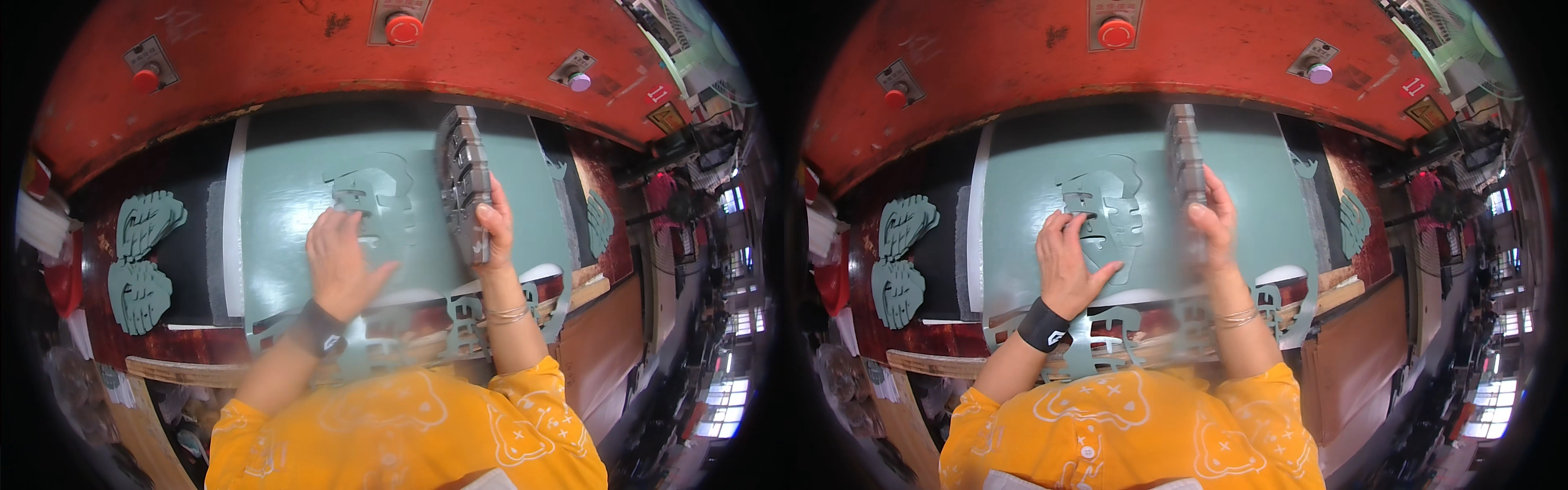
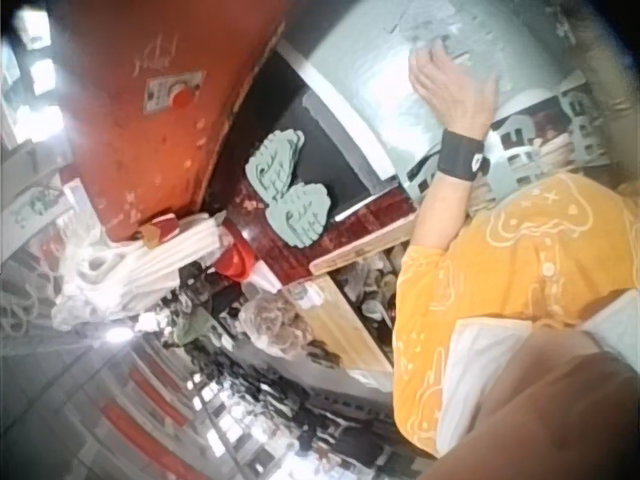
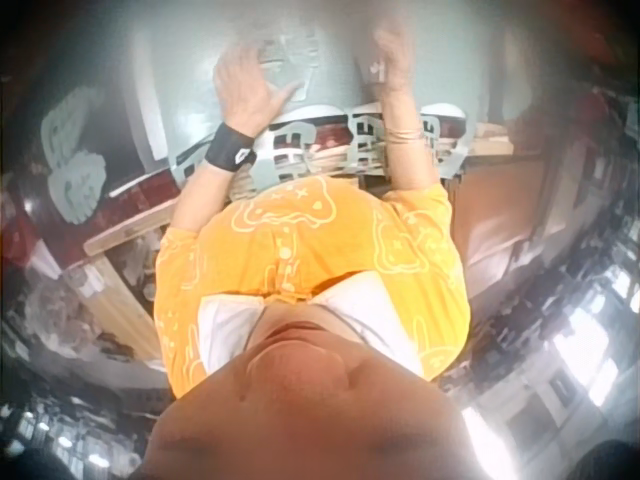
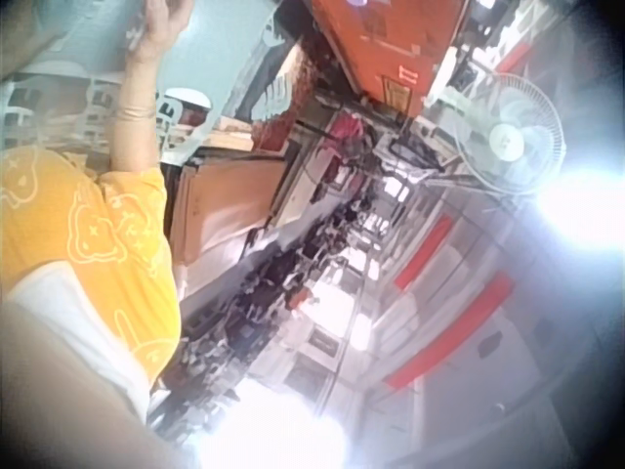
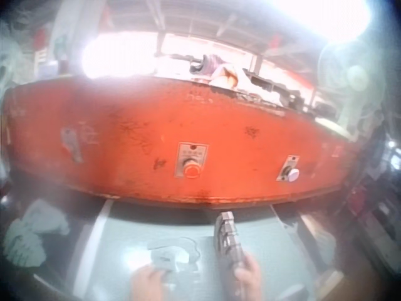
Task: The person collects cut die pieces from a red die-cutting machine, places them aside, and then loads a large translucent sheet onto the machine. They feed the sheet through the rollers, press a control button, and remove the cut pieces, repeating the cycle.
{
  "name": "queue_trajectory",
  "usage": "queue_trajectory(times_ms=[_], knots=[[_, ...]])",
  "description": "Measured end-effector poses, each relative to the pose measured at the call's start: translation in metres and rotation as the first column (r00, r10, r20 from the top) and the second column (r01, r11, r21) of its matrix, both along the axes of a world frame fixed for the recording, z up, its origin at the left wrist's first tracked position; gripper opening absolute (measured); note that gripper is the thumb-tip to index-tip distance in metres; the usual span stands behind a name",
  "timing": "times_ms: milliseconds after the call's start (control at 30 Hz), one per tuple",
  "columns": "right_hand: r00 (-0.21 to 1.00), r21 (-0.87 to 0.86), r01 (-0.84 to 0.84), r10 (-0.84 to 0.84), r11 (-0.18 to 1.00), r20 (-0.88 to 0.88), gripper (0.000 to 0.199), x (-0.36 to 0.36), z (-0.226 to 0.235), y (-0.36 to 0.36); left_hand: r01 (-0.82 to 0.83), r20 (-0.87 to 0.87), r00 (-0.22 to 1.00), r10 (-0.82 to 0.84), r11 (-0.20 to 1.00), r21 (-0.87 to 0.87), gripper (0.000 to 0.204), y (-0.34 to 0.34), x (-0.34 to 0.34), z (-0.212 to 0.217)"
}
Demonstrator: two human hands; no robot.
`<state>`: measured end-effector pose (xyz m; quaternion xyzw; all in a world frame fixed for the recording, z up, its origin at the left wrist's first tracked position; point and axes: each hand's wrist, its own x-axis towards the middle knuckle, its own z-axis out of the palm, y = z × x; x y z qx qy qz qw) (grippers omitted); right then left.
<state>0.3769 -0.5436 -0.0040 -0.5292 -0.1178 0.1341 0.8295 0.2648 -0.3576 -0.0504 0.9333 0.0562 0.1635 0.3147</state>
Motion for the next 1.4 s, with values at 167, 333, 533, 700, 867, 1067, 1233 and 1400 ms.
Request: queue_trajectory(times_ms=[167,333,533,700,867,1067,1233,1400], knots=[[0.783,-0.711,0.416,0.174,0.566,0.597,0.059,0.007,0.009,-0.019,0.041,0.119,0.993,-0.025,0.99,-0.133,0.084,0.002,0.001,-0.001],[0.77,-0.837,0.526,0.332,0.152,0.544,0.054,-0.01,-0.004,-0.003,0.02,0.088,0.996,-0.01,0.994,-0.109,0.084,0.004,0.001,0.002],[0.745,-0.81,0.579,0.342,0.093,0.572,0.059,-0.016,-0.008,-0.001,0.023,0.109,0.994,-0.013,0.995,-0.099,0.08,0.007,0.002,0.009],[0.674,-0.64,0.598,0.129,0.483,0.727,0.058,0.01,0.004,-0.048,0.151,0.096,0.988,-0.125,0.922,-0.356,0.058,0.005,-0.027,0.021],[0.2,-0.131,0.961,-0.281,0.244,0.939,0.065,0.055,0.049,-0.089,0.15,-0.078,0.875,-0.478,0.42,-0.895,0.039,-0.038,-0.091,0.017],[0.115,-0.069,0.989,-0.389,0.129,0.914,0.072,0.085,0.079,-0.089,0.414,0.117,0.906,-0.407,0.909,-0.047,0.035,-0.07,-0.094,-0.02],[0.241,-0.089,0.924,-0.384,0.373,0.891,0.073,0.02,0.051,-0.131,0.357,0.134,0.929,-0.346,0.932,-0.068,0.026,-0.071,-0.095,-0.03],[0.762,-0.56,0.506,-0.037,0.656,0.646,0.032,-0.097,0.002,-0.147,0.295,0.181,0.944,-0.276,0.951,-0.089,0.013,-0.076,-0.101,-0.026]])
